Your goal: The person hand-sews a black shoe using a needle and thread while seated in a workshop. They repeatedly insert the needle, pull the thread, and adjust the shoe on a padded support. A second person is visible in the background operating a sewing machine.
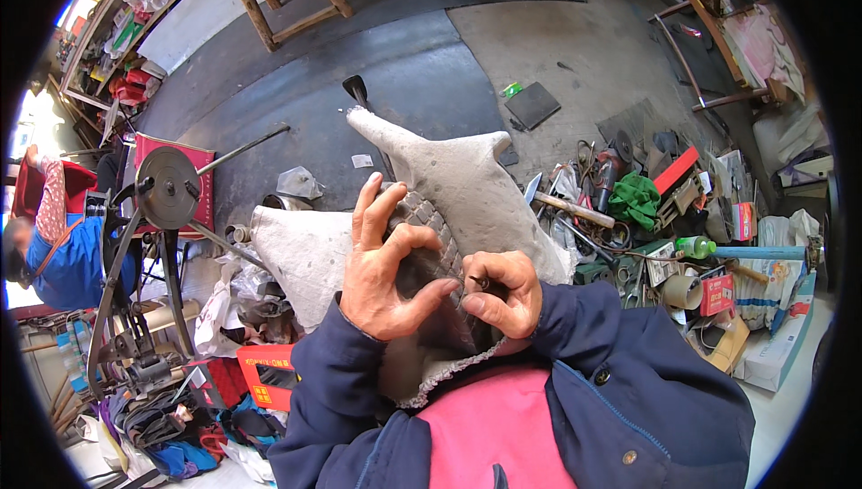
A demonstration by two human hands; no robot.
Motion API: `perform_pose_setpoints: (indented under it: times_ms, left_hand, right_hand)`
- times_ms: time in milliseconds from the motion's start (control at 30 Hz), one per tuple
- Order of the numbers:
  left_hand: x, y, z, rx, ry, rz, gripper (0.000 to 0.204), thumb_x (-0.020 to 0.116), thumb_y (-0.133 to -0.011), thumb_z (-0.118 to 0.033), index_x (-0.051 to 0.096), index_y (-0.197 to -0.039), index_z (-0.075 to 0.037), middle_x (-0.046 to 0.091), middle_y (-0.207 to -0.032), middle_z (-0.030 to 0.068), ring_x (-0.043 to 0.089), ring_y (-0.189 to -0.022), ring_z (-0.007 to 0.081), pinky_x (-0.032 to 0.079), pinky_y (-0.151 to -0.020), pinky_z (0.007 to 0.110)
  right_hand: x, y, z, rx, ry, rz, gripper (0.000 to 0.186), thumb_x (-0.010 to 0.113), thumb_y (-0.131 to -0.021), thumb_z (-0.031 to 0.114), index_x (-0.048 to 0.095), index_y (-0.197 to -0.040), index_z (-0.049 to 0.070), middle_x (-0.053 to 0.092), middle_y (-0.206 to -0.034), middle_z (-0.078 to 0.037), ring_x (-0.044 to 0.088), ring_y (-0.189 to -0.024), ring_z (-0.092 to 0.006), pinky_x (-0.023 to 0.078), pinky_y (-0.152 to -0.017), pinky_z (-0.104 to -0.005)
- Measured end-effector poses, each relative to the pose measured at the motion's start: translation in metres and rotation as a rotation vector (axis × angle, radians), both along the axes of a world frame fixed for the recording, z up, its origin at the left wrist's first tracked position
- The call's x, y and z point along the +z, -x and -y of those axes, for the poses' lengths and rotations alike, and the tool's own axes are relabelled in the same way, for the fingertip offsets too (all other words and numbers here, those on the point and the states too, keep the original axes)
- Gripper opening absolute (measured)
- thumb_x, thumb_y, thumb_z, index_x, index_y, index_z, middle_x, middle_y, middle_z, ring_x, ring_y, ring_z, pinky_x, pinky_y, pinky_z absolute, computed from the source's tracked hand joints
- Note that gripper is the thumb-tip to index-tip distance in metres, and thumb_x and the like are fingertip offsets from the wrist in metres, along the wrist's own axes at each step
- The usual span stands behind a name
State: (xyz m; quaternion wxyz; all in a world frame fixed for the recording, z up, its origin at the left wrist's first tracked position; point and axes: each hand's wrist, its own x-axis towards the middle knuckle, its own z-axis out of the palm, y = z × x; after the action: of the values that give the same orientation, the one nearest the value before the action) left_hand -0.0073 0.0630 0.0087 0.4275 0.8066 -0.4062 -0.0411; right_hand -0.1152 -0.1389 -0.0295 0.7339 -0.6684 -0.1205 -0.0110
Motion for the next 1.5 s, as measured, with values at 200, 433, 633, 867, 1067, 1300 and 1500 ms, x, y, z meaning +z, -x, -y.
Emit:
perform_pose_setpoints:
  times_ms: [200,433,633,867,1067,1300,1500]
  left_hand:
    - [-0.011,0.013,0.007,0.103,0.163,0.159,0.073,0.095,-0.072,-0.04,0.06,-0.13,-0.01,0.043,-0.156,0.0253,0.032,-0.151,0.0507,0.031,-0.12,0.056]
    - [-0.017,0.044,0.023,0.287,0.254,0.352,0.074,0.096,-0.073,-0.041,0.058,-0.127,-0.008,0.054,-0.135,0.0209,0.051,-0.131,0.0423,0.043,-0.108,0.051]
    - [-0.011,0.049,0.023,0.315,0.289,0.379,0.056,0.096,-0.069,-0.025,0.068,-0.116,-0.011,0.058,-0.113,0.0128,0.056,-0.107,0.0362,0.048,-0.094,0.05]
    - [-0.009,0.051,0.023,0.321,0.29,0.4,0.043,0.092,-0.07,-0.013,0.078,-0.111,-0.014,0.06,-0.097,0.0081,0.056,-0.094,0.0298,0.049,-0.084,0.042]
    - [-0.008,0.05,0.023,0.302,0.298,0.409,0.043,0.09,-0.069,-0.011,0.08,-0.111,-0.017,0.059,-0.095,0.0077,0.055,-0.092,0.0285,0.048,-0.081,0.041]
    - [-0.002,0.045,0.02,0.206,0.287,0.399,0.042,0.085,-0.07,-0.008,0.081,-0.11,-0.02,0.057,-0.092,0.0076,0.055,-0.089,0.0281,0.047,-0.078,0.04]
    - [-0.001,0.039,0.02,0.237,0.379,0.275,0.024,0.08,-0.077,0.0,0.075,-0.099,-0.009,0.061,-0.087,0.0086,0.057,-0.085,0.0285,0.047,-0.077,0.039]
  right_hand:
    - [0.005,0.016,0.006,-0.097,-0.25,-0.233,0.021,0.066,-0.095,0.013,0.059,-0.111,0.002,0.06,-0.104,-0.005,0.056,-0.092,-0.0122,0.045,-0.081,-0.0261]
    - [0.026,0.028,0.014,-0.211,-0.352,-0.279,0.037,0.061,-0.097,0.009,0.047,-0.131,0.003,0.061,-0.095,-0.009,0.051,-0.068,-0.0099,0.042,-0.061,-0.0231]
    - [0.048,0.036,0.011,-0.236,-0.193,-0.274,0.042,0.057,-0.105,0.006,0.042,-0.145,0.004,0.069,-0.099,-0.012,0.06,-0.069,-0.0096,0.047,-0.062,-0.0215]
    - [0.056,0.04,0.011,-0.238,-0.094,-0.28,0.032,0.058,-0.105,0.008,0.052,-0.136,-0.001,0.071,-0.096,-0.008,0.056,-0.069,-0.0065,0.045,-0.063,-0.0224]
    - [0.055,0.04,0.009,-0.234,-0.101,-0.356,0.02,0.06,-0.106,0.012,0.058,-0.122,-0.001,0.069,-0.092,-0.007,0.052,-0.064,-0.0045,0.043,-0.059,-0.0205]
    - [0.063,0.04,0.011,-0.071,0.083,-0.136,0.025,0.063,-0.1,0.006,0.063,-0.123,-0.004,0.069,-0.097,-0.005,0.063,-0.086,-0.0077,0.051,-0.079,-0.0245]
    - [0.063,0.039,0.004,-0.135,0.097,-0.377,0.033,0.058,-0.103,0.001,0.061,-0.135,-0.002,0.071,-0.095,-0.007,0.062,-0.07,-0.0091,0.05,-0.064,-0.0227]
